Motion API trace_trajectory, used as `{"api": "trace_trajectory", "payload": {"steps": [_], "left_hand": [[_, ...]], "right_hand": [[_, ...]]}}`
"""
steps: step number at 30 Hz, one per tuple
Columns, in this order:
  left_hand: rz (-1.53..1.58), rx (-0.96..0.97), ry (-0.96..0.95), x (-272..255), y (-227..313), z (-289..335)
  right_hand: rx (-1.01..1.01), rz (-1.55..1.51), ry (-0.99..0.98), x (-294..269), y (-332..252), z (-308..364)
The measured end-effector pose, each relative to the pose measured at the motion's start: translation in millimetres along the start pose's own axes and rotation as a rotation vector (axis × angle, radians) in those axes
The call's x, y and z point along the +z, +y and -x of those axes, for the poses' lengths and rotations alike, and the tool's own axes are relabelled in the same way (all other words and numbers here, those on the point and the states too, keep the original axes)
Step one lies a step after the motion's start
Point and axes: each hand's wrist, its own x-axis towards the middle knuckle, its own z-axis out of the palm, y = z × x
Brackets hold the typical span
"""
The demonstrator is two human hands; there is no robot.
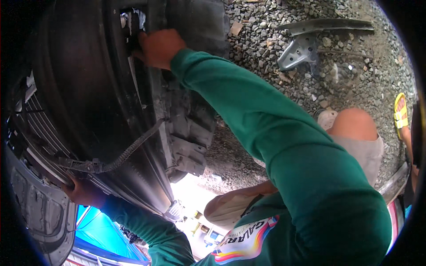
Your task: The person unboxes a new car radiator, removes protective cardboard and plastic caps, and positions it into the engine bay of a car. They then use a T-handle wrench to tighten a bolt securing the radiator assembly.
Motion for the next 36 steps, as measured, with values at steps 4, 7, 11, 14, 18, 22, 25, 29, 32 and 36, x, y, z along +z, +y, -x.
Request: {"api": "trace_trajectory", "payload": {"steps": [4, 7, 11, 14, 18, 22, 25, 29, 32, 36], "left_hand": [[0.036, 0.032, -0.091, 5, -31, -18], [-0.043, 0.101, -0.169, 1, -29, -27], [-0.033, 0.102, -0.176, -7, -9, -12], [-0.004, 0.010, -0.170, -11, 11, -2], [-0.043, 0.099, -0.175, -3, 7, -16], [0.008, 0.151, -0.171, -12, 20, -15], [0.015, 0.115, -0.264, -21, 30, -20], [-0.044, 0.268, -0.196, -13, 21, -31], [0.048, 0.297, -0.167, -8, 37, -32], [0.144, 0.282, -0.268, 6, 12, -54]], "right_hand": [[-0.064, -0.017, 0.037, 8, 1, -1], [-0.048, 0.030, 0.030, 8, -4, 3], [-0.011, 0.055, -0.045, -3, -6, -3], [-0.009, 0.022, -0.029, -13, -6, 3], [0.053, -0.100, 0.091, -1, -1, 15], [0.060, -0.137, 0.009, 9, 11, 32], [-0.007, -0.130, -0.127, 0, 12, 40], [0.008, -0.208, -0.091, -2, 14, 42], [-0.039, -0.261, 0.000, -2, 24, 39], [0.012, -0.230, -0.182, -23, 13, 38]]}}
